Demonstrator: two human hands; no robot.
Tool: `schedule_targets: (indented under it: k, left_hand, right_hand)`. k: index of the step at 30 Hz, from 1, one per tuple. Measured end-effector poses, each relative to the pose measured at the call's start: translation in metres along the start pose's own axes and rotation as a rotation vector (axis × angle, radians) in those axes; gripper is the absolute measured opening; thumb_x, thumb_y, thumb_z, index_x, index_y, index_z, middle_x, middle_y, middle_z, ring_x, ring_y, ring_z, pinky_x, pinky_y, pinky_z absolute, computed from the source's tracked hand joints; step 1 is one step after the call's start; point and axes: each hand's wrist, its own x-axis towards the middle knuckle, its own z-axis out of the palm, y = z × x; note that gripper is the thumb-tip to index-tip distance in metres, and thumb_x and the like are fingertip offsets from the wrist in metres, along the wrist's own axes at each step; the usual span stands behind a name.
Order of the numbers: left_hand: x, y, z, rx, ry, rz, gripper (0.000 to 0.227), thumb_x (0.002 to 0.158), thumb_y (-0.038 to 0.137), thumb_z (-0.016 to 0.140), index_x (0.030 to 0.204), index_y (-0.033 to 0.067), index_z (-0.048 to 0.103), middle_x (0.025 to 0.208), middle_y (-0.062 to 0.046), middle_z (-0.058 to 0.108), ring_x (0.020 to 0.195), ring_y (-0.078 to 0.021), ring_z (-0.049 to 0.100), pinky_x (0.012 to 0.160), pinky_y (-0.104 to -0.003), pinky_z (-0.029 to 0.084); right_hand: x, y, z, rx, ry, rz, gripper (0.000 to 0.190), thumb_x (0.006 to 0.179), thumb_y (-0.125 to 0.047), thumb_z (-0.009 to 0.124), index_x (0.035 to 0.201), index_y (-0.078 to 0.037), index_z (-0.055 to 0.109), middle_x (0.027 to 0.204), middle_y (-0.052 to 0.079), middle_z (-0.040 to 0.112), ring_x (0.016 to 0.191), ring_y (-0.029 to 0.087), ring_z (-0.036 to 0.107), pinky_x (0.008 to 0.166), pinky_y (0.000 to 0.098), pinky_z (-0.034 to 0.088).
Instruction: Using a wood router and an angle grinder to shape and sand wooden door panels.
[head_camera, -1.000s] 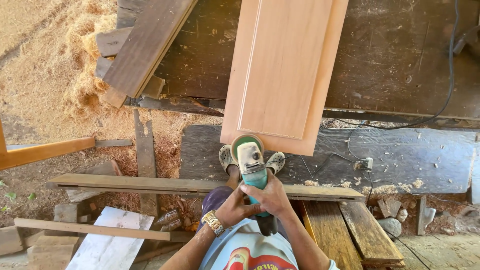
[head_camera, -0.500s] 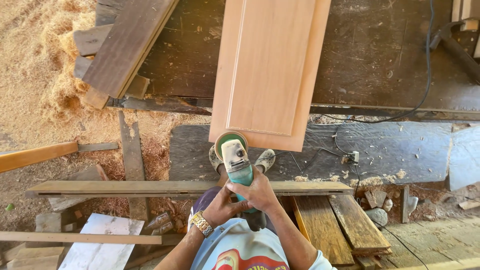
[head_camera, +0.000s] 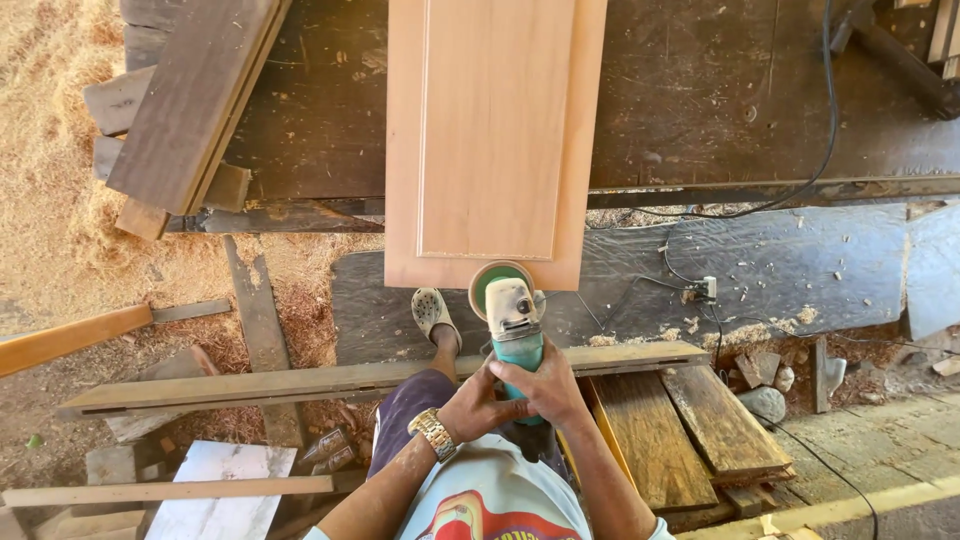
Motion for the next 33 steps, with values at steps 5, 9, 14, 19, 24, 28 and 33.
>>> schedule_targets:
  k: [5,9,14,19,24,28,33]
  left_hand:
    - [0.018,-0.012,0.017,0.085,-0.036,0.091,0.079,0.088,0.012,0.082,0.151,0.0057,0.036,0.139,-0.012,0.059,0.127,-0.0190,0.057,0.104,-0.037,0.053]
    - [0.031,-0.016,0.034,-0.079,-0.063,-0.019,0.080,0.085,0.014,0.083,0.150,0.0060,0.037,0.137,-0.010,0.059,0.123,-0.0182,0.060,0.102,-0.038,0.056]
    - [0.048,-0.025,0.046,0.094,-0.098,0.049,0.084,0.084,0.018,0.085,0.151,0.0059,0.036,0.140,-0.012,0.059,0.128,-0.0202,0.059,0.108,-0.039,0.052]
    - [0.059,-0.013,0.061,0.218,-0.096,0.049,0.092,0.081,0.025,0.086,0.153,0.0078,0.032,0.141,-0.012,0.058,0.129,-0.0216,0.059,0.106,-0.039,0.053]
    - [0.066,-0.023,0.069,0.331,-0.090,0.059,0.094,0.080,0.031,0.088,0.152,0.0071,0.032,0.139,-0.014,0.061,0.127,-0.0231,0.061,0.106,-0.039,0.052]
    - [0.065,-0.016,0.074,0.274,-0.097,0.025,0.091,0.080,0.032,0.088,0.151,0.0063,0.036,0.136,-0.015,0.063,0.125,-0.0228,0.063,0.106,-0.039,0.053]
    - [0.059,-0.018,0.068,0.262,-0.077,0.010,0.088,0.081,0.027,0.088,0.150,0.0071,0.037,0.135,-0.012,0.063,0.124,-0.0194,0.062,0.105,-0.037,0.053]
  right_hand:
    - [-0.004,0.008,-0.023,0.113,0.025,0.006,0.048,0.072,-0.026,0.082,0.110,0.001,0.071,0.100,0.009,0.075,0.089,0.016,0.070,0.080,0.0333,0.059]
    - [-0.006,0.017,-0.044,0.103,0.052,0.050,0.047,0.072,-0.026,0.082,0.109,0.001,0.071,0.099,0.009,0.075,0.088,0.015,0.070,0.078,0.0335,0.059]
    - [-0.008,0.030,-0.067,0.116,0.083,0.065,0.045,0.074,-0.027,0.080,0.108,0.002,0.072,0.098,0.010,0.075,0.087,0.016,0.069,0.078,0.0336,0.058]
    - [-0.010,0.037,-0.083,0.130,0.112,0.089,0.049,0.072,-0.027,0.080,0.111,0.001,0.070,0.099,0.010,0.074,0.088,0.017,0.070,0.079,0.0344,0.059]
    - [-0.016,0.041,-0.093,0.169,0.150,0.126,0.053,0.071,-0.029,0.081,0.113,0.001,0.069,0.101,0.011,0.074,0.088,0.018,0.070,0.078,0.0355,0.059]
    - [-0.018,0.046,-0.098,0.177,0.166,0.116,0.056,0.071,-0.031,0.082,0.113,0.002,0.070,0.102,0.013,0.074,0.089,0.019,0.070,0.079,0.0358,0.059]
    - [-0.016,0.036,-0.088,0.130,0.173,0.132,0.057,0.069,-0.033,0.082,0.113,0.001,0.069,0.102,0.012,0.075,0.090,0.019,0.071,0.080,0.0356,0.059]
